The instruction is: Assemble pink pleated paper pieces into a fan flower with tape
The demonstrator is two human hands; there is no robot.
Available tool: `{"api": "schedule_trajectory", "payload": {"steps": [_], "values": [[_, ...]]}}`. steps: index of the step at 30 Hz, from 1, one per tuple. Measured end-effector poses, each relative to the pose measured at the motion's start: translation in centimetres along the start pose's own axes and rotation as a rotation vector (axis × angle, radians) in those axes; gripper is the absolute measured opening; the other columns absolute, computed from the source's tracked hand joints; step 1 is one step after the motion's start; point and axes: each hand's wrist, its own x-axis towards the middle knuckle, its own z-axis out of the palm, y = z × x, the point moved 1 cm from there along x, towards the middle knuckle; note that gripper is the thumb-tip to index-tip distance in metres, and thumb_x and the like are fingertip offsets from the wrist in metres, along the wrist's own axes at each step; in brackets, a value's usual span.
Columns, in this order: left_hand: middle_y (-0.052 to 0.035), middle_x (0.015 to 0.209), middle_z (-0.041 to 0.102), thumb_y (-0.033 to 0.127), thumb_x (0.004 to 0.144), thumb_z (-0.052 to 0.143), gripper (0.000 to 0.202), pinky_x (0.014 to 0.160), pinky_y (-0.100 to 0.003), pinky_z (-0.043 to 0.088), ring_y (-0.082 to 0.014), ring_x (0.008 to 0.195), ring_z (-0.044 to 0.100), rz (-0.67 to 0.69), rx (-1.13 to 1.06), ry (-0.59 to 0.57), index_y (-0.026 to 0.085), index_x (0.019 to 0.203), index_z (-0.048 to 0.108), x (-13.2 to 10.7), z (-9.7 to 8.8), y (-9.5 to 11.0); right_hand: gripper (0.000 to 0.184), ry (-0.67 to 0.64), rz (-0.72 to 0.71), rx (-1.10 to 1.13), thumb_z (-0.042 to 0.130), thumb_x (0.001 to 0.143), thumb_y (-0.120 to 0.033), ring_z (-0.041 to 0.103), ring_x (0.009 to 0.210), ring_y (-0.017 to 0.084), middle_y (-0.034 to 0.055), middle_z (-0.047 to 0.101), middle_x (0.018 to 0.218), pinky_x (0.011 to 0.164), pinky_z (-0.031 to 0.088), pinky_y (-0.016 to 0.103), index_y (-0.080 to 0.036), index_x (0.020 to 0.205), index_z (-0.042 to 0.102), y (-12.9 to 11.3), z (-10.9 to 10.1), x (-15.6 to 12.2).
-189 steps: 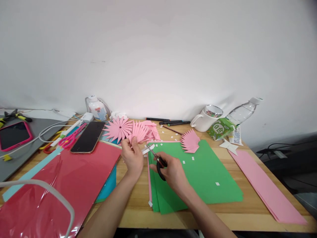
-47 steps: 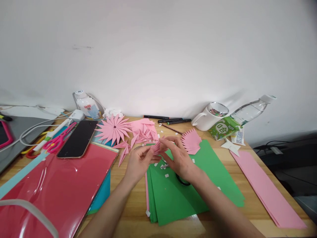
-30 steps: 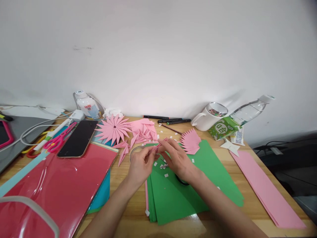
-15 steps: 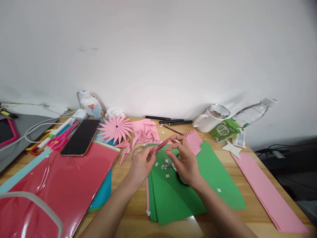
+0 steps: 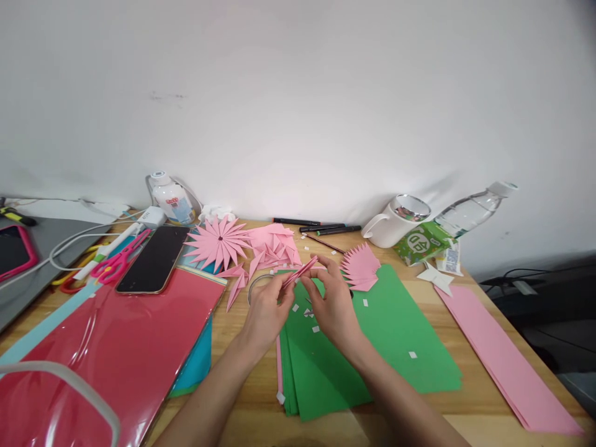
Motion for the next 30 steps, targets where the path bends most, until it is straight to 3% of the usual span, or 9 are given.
{"api": "schedule_trajectory", "payload": {"steps": [8,19,30], "values": [[-0.0021,0.075,0.073,0.018,0.085,0.053,0.016,0.058,-0.024,0.048,-0.0141,0.060,0.064,0.000,0.031,0.000,0.019,0.095,0.066,-0.1,0.1,0.0,0.015,0.070,-0.090,-0.142,0.050,0.090,-0.020,0.054,0.110,0.030,0.0157,0.056,0.113,0.091,0.046,0.055,-0.020,0.079,0.060,-0.6,0.1,-0.2],[-0.0011,0.072,0.071,0.018,0.087,0.053,0.018,0.059,-0.024,0.050,-0.0137,0.060,0.065,0.008,0.035,-0.004,0.019,0.098,0.066,-0.3,0.1,-0.1,0.015,0.138,-0.064,-0.260,0.051,0.086,-0.019,0.056,0.100,0.031,0.0143,0.062,0.098,0.082,0.047,0.052,-0.020,0.076,0.062,-0.8,0.7,-0.2],[-0.0045,0.080,0.073,0.017,0.087,0.051,0.020,0.064,-0.026,0.053,-0.0164,0.068,0.069,0.069,0.048,0.009,0.018,0.102,0.065,-0.7,0.6,-0.5,0.013,0.219,0.019,-0.209,0.057,0.080,-0.018,0.058,0.094,0.030,0.0126,0.067,0.093,0.083,0.047,0.049,-0.021,0.068,0.061,-0.4,1.4,-0.5]]}}
